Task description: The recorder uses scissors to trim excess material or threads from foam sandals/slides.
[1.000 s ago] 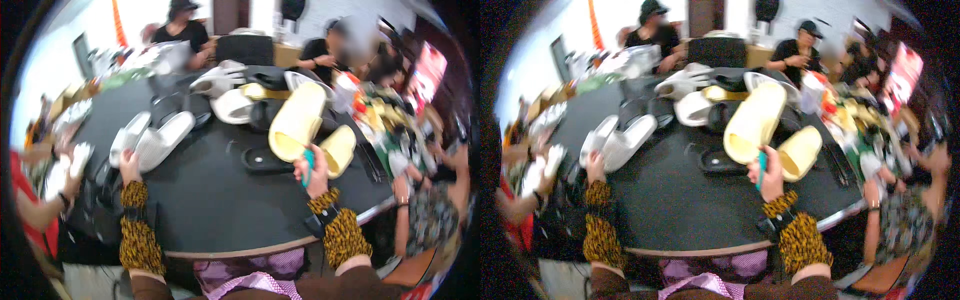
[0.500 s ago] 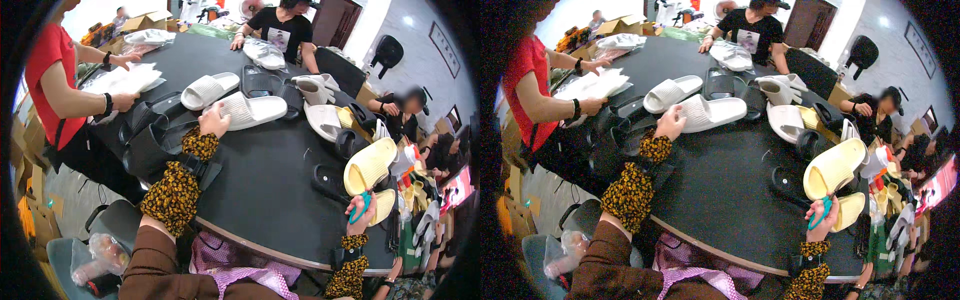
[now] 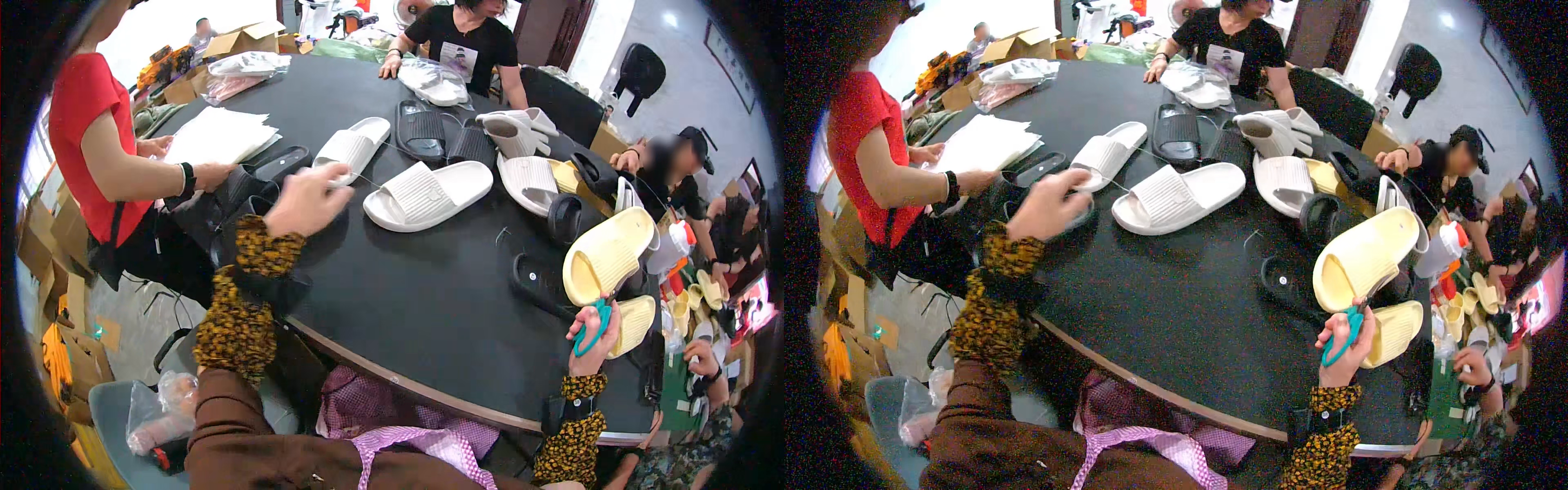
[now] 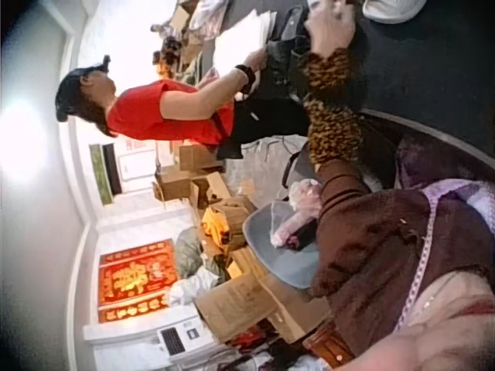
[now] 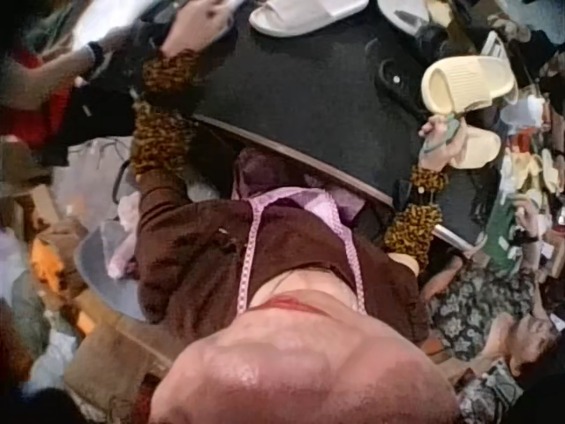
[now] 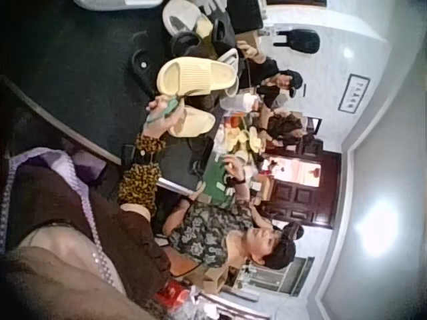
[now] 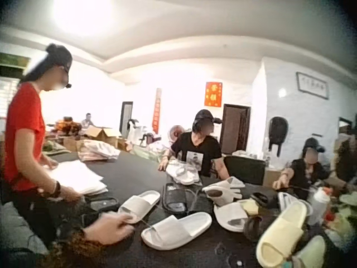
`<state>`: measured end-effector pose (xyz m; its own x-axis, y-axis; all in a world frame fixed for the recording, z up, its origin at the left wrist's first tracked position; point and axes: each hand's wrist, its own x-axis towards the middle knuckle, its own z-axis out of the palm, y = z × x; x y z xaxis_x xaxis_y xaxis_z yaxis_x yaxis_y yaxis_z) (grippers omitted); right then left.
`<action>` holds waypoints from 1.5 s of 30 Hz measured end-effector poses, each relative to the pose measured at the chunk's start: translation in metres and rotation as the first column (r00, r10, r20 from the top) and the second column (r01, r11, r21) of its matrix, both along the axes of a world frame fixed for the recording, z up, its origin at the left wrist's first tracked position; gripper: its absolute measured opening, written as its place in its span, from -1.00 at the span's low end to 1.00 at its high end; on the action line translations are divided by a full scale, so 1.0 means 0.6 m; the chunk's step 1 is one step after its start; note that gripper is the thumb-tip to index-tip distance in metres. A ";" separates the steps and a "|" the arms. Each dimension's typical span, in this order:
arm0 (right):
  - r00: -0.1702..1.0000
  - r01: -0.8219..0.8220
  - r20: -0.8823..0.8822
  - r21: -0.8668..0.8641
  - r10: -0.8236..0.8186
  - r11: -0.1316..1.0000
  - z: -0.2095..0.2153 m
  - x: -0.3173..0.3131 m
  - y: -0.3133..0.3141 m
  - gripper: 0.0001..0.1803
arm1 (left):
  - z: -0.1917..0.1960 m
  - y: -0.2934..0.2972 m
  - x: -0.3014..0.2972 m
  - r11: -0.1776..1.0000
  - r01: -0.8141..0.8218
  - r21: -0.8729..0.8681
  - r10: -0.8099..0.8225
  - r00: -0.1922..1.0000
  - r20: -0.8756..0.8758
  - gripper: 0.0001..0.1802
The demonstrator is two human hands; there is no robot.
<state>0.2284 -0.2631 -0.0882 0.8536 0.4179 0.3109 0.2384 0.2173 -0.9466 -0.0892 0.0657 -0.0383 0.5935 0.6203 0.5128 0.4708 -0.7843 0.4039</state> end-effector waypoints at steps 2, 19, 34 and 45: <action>0.999 -0.027 0.028 0.001 0.027 1.000 0.007 -0.008 0.003 -0.53 | 0.009 0.031 -0.056 0.967 -0.097 0.234 0.138 0.977 -0.162 -0.64; 0.971 -0.229 -0.072 -0.004 0.228 0.973 0.011 -0.002 -0.004 -0.60 | -0.034 0.224 -0.144 0.953 -0.303 0.026 0.183 0.500 -0.846 -0.58; 0.919 -0.387 -0.088 0.001 0.385 0.922 -0.005 0.009 -0.013 -0.54 | 0.102 0.016 -0.027 0.786 -0.362 -0.501 0.037 0.836 -0.547 -0.71; 0.937 -0.323 -0.065 0.216 0.344 0.921 0.002 0.013 -0.015 -0.48 | 0.140 -0.034 0.255 0.699 0.182 -0.691 -0.215 0.976 0.040 -0.76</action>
<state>0.2359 -0.2722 -0.0868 0.7063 0.6221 0.3380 0.0264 0.4539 -0.8907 0.0640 0.0451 0.0458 0.7540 0.6560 -0.0348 0.3652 -0.3745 0.8523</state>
